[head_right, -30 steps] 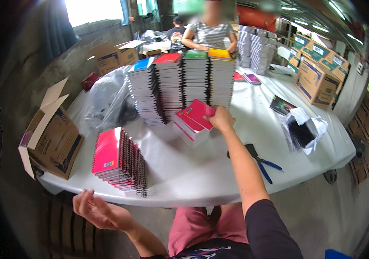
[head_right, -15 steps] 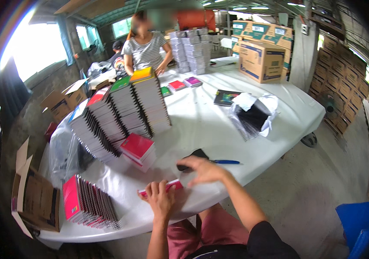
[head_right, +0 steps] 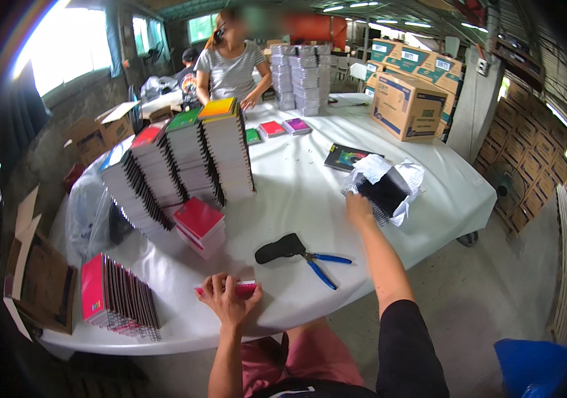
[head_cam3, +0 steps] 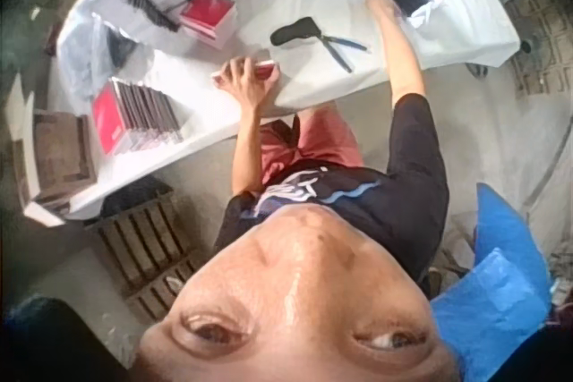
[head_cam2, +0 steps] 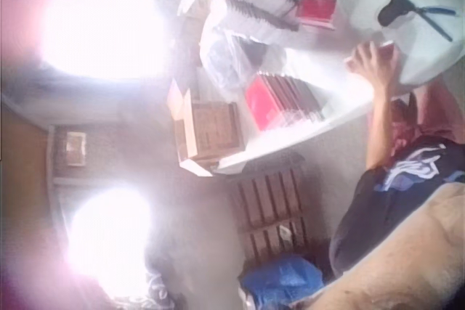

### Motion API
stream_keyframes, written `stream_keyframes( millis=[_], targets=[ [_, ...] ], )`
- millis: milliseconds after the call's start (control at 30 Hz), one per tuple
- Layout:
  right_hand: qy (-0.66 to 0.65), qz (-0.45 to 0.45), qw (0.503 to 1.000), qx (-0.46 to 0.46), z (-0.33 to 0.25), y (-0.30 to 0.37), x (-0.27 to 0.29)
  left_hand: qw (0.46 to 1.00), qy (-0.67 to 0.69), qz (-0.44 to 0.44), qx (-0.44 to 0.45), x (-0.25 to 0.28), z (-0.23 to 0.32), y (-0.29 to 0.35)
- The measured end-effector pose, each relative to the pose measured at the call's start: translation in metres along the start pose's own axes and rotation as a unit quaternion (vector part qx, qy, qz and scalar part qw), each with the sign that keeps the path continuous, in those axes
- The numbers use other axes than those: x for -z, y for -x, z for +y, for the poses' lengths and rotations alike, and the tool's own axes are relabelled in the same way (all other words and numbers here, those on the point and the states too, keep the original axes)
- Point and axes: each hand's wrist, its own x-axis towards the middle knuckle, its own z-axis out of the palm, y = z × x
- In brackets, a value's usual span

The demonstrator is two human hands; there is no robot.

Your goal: The person repeatedly picks up pink spiral-bound notebooks, inserts a metal spiral binding into pre-punched holes, and uses pliers to crimp the spiral ends. Finished notebooks are stacked on the table. The person also handles loose spirals and a black cloth during the process.

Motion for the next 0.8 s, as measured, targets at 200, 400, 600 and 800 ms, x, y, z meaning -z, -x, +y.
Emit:
stream_keyframes(
  millis=[200, 400, 600, 800],
  targets=[
    [0.092, 0.095, 0.988, 0.083, -0.028, 0.028, 0.056, 0.999, 0.022, -0.025, 0.033, 0.003, 0.001, -0.008],
    [-0.405, -0.080, 0.888, 0.201, -0.113, 0.124, 0.112, 0.999, 0.040, 0.011, 0.026, 0.014, -0.003, -0.010],
    [-0.438, -0.054, 0.856, 0.269, -0.158, 0.181, 0.078, 0.998, 0.040, -0.035, 0.038, 0.006, -0.008, 0.002],
    [-0.441, -0.059, 0.854, 0.269, -0.169, 0.186, 0.065, 0.998, 0.037, -0.041, 0.029, 0.007, -0.009, -0.004]
  ],
)
